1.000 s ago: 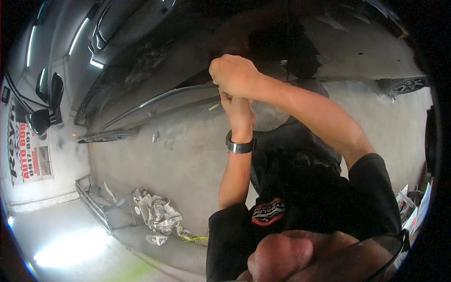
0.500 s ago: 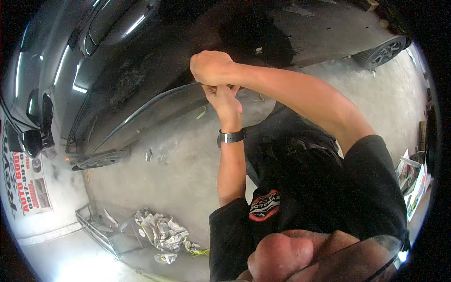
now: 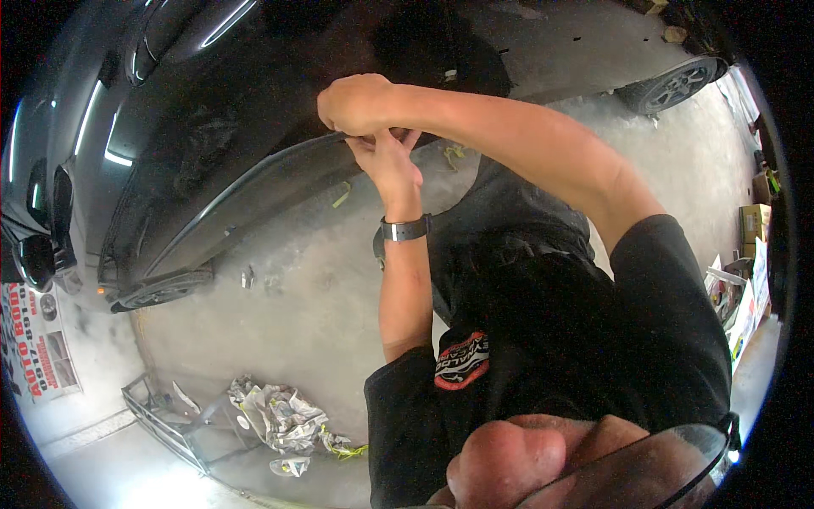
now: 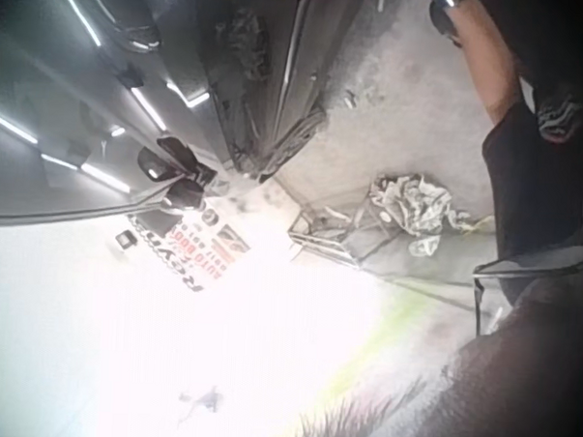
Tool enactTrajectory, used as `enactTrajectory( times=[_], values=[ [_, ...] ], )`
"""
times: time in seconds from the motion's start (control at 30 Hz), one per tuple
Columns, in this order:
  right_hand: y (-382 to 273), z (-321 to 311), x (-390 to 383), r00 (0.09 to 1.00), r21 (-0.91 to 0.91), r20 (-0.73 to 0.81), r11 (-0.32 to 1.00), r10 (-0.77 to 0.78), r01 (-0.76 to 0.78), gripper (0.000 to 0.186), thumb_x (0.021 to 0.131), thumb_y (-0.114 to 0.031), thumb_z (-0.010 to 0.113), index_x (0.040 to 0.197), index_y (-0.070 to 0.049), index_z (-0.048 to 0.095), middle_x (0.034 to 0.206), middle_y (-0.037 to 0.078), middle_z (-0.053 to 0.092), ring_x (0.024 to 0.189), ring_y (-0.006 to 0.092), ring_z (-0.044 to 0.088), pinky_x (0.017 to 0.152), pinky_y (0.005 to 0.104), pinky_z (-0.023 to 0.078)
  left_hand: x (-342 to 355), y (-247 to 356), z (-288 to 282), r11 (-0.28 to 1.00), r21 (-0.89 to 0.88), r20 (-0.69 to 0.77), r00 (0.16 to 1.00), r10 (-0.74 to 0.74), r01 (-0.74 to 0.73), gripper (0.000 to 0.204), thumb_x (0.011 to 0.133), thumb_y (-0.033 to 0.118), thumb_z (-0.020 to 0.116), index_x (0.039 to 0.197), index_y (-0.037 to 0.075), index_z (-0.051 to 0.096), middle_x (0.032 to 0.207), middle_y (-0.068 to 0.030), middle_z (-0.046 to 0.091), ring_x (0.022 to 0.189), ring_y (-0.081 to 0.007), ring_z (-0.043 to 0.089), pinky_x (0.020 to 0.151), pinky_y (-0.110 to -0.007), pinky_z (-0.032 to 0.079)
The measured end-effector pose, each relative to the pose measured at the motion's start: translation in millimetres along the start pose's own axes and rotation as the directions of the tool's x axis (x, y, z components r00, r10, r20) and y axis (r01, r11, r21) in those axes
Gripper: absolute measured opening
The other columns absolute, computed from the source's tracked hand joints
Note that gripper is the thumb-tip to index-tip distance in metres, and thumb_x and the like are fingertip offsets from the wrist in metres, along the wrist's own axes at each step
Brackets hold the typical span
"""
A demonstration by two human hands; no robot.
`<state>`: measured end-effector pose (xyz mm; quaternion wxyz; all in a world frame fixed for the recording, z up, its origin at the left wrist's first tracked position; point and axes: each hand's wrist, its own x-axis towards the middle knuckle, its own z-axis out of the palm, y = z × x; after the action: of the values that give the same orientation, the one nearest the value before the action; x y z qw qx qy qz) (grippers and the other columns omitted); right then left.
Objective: Replacing or adjusting the weather stripping/trim on a car door.
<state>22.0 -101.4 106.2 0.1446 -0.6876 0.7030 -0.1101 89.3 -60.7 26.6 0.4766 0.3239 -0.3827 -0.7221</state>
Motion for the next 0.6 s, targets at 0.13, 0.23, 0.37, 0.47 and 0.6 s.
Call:
enactTrajectory(
  times=[0.13,0.23,0.37,0.47,0.6],
  values=[
    [0.7,-0.5,-1.6,1.0,-0.012,-0.011,1.0,-0.006,0.006,0.016,0.072,-0.01,0.061,0.086,-0.006,0.068,0.082,0.015,0.067,0.077,0.0327,0.066,0.063,0.0427,0.052,0.6,0.5,0.4,0.999,-0.053,0.008,1.0,0.0,0.0,0.041,0.097,0.016,0.052,0.132,0.007,0.033,0.114,-0.012,0.054,0.093,-0.0214,0.062,0.081,-0.045,0.059],
    [0.3,-5.0,-6.2,0.995,-0.071,0.015,0.993,-0.098,0.099,0.018,0.073,-0.007,0.061,0.085,0.003,0.07,0.087,0.02,0.069,0.082,0.0348,0.069,0.064,0.0464,0.055,1.7,-2.7,0.2,0.999,-0.053,-0.004,1.0,-0.004,0.003,0.038,0.096,0.016,0.053,0.128,0.006,0.035,0.113,-0.0119,0.055,0.091,-0.0209,0.062,0.083,-0.046,0.058],
    [-3.2,-7.9,-9.2,0.974,-0.23,0.022,0.947,-0.224,0.223,0.017,0.073,-0.008,0.061,0.083,0.001,0.071,0.087,0.019,0.069,0.08,0.0335,0.069,0.061,0.045,0.056,5.8,-9.6,0.3,0.997,-0.069,-0.007,0.999,0.043,-0.043,0.025,0.093,0.014,0.056,0.114,0.004,0.045,0.095,-0.008,0.06,0.074,-0.0154,0.061,0.067,-0.033,0.059],
    [-2.0,-4.2,-10.6,0.936,-0.234,0.023,0.908,-0.352,0.348,0.017,0.072,-0.01,0.062,0.082,-0.001,0.071,0.084,0.018,0.07,0.078,0.0324,0.07,0.059,0.0441,0.056,10.3,-11.5,-5.7,0.989,0.124,-0.004,0.997,0.076,-0.075,0.019,0.092,0.011,0.056,0.108,0.003,0.049,0.083,-0.0041,0.057,0.061,-0.0096,0.053,0.049,-0.023,0.045],
    [0.3,2.8,-18.8,0.895,-0.343,-0.152,0.872,-0.42,0.351,0.013,0.071,-0.012,0.061,0.075,0.0,0.059,0.068,0.018,0.063,0.066,0.0347,0.066,0.054,0.0432,0.052,12.2,-13.4,-5.9,0.99,0.012,-0.05,0.988,0.143,-0.142,0.014,0.092,0.011,0.056,0.102,0.003,0.052,0.076,-0.0005,0.054,0.053,-0.0055,0.044,0.043,-0.021,0.029]
  ],
)
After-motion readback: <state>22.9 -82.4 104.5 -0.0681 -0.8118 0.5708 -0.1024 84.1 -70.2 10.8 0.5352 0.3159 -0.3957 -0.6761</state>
